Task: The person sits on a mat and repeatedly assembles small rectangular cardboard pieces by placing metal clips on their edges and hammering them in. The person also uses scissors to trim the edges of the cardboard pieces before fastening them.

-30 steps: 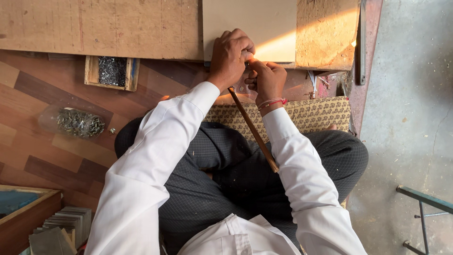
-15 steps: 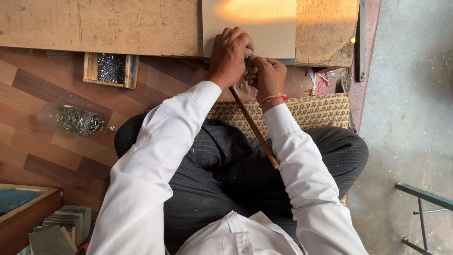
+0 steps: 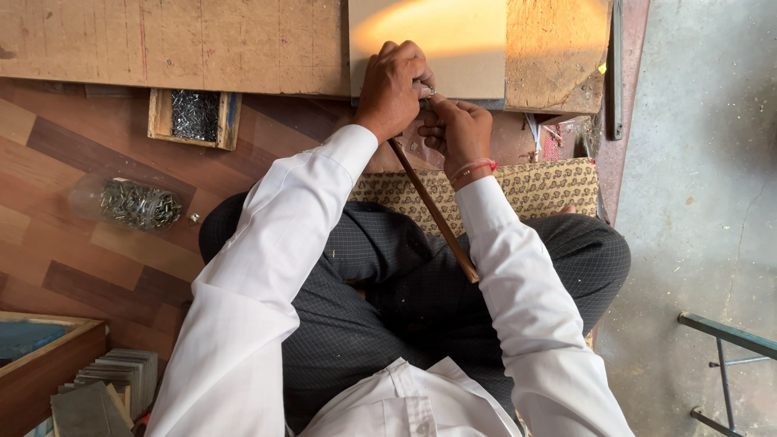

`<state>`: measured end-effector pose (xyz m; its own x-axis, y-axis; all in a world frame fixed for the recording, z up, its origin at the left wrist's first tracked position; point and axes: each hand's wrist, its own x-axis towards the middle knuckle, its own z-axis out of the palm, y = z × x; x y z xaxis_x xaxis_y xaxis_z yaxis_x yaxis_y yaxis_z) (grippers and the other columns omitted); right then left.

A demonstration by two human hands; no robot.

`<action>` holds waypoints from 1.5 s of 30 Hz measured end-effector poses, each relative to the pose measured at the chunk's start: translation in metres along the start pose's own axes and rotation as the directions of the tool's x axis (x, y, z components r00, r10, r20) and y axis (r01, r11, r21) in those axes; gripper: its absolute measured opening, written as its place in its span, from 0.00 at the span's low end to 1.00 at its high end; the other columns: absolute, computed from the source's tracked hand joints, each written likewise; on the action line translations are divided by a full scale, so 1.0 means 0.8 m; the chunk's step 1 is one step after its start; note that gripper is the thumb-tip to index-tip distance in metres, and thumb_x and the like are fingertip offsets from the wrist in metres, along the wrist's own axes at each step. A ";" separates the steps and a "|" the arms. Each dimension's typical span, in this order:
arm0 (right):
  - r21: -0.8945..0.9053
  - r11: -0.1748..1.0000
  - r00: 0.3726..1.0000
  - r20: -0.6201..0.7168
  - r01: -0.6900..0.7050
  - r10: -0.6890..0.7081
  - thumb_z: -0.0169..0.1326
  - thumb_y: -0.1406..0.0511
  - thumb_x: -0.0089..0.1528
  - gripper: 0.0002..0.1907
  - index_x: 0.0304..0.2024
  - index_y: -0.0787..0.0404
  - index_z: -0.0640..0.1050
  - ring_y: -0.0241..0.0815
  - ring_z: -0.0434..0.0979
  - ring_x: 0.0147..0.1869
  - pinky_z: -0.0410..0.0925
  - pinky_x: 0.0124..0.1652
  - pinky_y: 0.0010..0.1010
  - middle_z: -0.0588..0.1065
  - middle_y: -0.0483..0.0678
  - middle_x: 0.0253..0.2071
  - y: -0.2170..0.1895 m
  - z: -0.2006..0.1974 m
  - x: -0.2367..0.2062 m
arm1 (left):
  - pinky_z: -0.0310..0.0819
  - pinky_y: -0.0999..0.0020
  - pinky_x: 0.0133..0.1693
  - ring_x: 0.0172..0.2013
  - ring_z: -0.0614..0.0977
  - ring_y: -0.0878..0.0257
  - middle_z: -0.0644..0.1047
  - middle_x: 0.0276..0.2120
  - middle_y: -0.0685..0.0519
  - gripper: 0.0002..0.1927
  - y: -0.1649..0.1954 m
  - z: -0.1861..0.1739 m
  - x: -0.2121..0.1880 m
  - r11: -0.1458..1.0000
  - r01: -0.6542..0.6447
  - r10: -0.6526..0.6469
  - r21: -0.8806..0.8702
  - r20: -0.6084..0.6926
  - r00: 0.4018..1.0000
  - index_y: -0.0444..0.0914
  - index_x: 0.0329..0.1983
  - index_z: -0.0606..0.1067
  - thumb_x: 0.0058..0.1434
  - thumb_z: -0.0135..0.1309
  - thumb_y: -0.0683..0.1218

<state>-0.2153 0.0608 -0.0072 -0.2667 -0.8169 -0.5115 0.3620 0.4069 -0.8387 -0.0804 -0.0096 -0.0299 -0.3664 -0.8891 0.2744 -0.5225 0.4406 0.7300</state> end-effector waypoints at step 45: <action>-0.743 0.415 0.754 0.180 0.525 -0.632 0.53 0.73 0.70 0.27 0.71 0.54 0.69 0.33 0.81 0.41 0.74 0.39 0.28 0.81 0.57 0.51 0.052 -0.062 -0.197 | 0.70 0.57 0.44 0.39 0.76 0.56 0.78 0.31 0.56 0.09 -0.006 0.007 0.009 0.998 -0.028 0.030 0.061 -0.030 0.999 0.42 0.21 0.79 0.47 0.70 0.37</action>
<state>-0.2023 0.2264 0.0296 -0.2695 -0.9463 0.1786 -0.6536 0.0435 -0.7556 -0.0848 -0.0175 -0.0344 -0.3585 -0.8787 0.3153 -0.5575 0.4725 0.6826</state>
